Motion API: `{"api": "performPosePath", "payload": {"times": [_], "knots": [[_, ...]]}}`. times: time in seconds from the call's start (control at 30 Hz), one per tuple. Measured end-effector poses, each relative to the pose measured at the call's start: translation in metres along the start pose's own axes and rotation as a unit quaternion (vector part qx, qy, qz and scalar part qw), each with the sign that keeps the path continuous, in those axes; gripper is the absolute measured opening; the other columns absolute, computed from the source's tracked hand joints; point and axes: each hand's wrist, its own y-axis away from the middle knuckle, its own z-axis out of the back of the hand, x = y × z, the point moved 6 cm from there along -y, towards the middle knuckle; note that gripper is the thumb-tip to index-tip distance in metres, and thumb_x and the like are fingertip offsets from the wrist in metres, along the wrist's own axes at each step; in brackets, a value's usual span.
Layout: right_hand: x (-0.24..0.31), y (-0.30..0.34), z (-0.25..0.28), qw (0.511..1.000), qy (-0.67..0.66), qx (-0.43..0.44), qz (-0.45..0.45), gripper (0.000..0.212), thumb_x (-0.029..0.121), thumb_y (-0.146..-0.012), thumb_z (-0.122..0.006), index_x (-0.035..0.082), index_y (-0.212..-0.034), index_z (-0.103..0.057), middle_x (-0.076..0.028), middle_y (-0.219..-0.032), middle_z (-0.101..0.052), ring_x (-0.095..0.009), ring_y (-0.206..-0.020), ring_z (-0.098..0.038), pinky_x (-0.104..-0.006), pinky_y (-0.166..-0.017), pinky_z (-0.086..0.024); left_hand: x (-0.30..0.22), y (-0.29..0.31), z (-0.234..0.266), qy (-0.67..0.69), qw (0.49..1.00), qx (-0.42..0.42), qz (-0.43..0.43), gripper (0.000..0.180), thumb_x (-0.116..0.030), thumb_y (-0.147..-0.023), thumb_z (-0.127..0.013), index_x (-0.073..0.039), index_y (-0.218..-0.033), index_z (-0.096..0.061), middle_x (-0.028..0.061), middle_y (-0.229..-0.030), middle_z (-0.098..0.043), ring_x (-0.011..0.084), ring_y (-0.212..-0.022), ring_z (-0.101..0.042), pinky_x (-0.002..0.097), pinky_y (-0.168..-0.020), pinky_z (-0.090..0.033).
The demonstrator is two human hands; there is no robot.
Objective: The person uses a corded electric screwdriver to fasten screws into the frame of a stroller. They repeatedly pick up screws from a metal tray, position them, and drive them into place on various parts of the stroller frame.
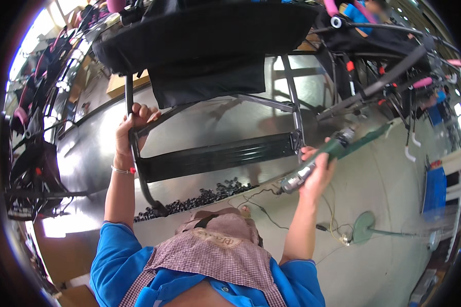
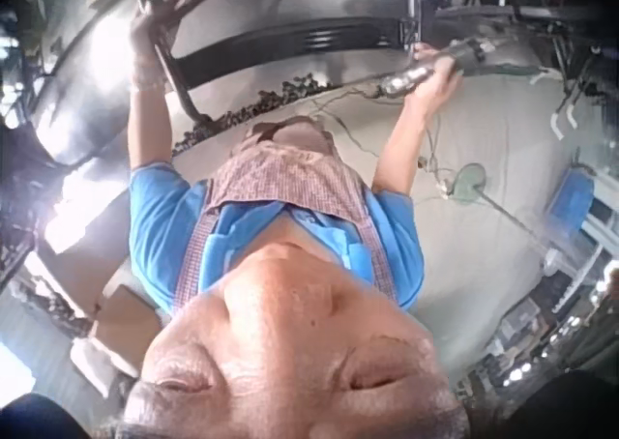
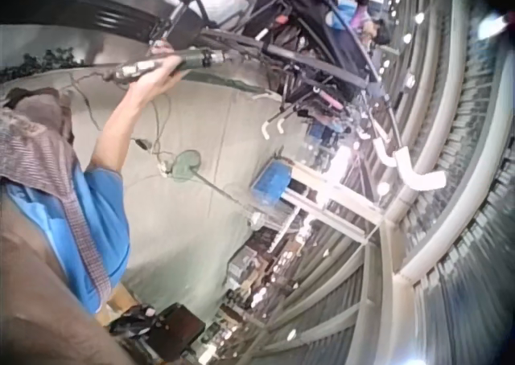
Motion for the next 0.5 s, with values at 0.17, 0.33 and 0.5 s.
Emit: {"api": "performPosePath", "payload": {"times": [0.17,0.33,0.5], "knots": [[0.056,0.01,-0.059,0.992,0.085,0.04,0.081,0.064,0.037,-0.096,-0.06,-0.005,-0.14,-0.038,-0.009,-0.075,-0.06,-0.023,-0.087,-0.063,-0.0378,-0.084,-0.046,-0.05,0.019,-0.017,0.013,0.99,0.039,-0.133,0.038,-0.031,-0.089,-0.057,-0.002,-0.112,-0.049,0.004,-0.072,-0.049,0.0223,-0.08,-0.051,0.0467,-0.102,-0.032],[0.106,0.004,-0.118,0.971,0.046,0.118,0.204,0.065,0.03,-0.096,-0.052,-0.01,-0.142,-0.028,-0.012,-0.076,-0.057,-0.028,-0.082,-0.064,-0.0506,-0.1,-0.046,-0.075,-0.001,-0.027,0.042,0.985,0.029,-0.164,0.029,-0.026,-0.089,-0.052,-0.001,-0.103,-0.047,0.0019,-0.072,-0.036,0.0152,-0.067,-0.036,0.0375,-0.086,-0.031],[0.109,0.057,-0.152,0.938,0.008,0.314,0.144,0.087,0.042,-0.088,-0.066,-0.01,-0.143,-0.023,-0.014,-0.079,-0.061,-0.023,-0.056,-0.062,-0.0353,-0.059,-0.056,-0.123,-0.038,0.024,0.048,0.99,-0.007,-0.136,0.026,-0.031,-0.086,-0.053,-0.005,-0.083,-0.047,0.0033,-0.076,-0.042,0.02,-0.072,-0.041,0.0391,-0.089,-0.036]]}}
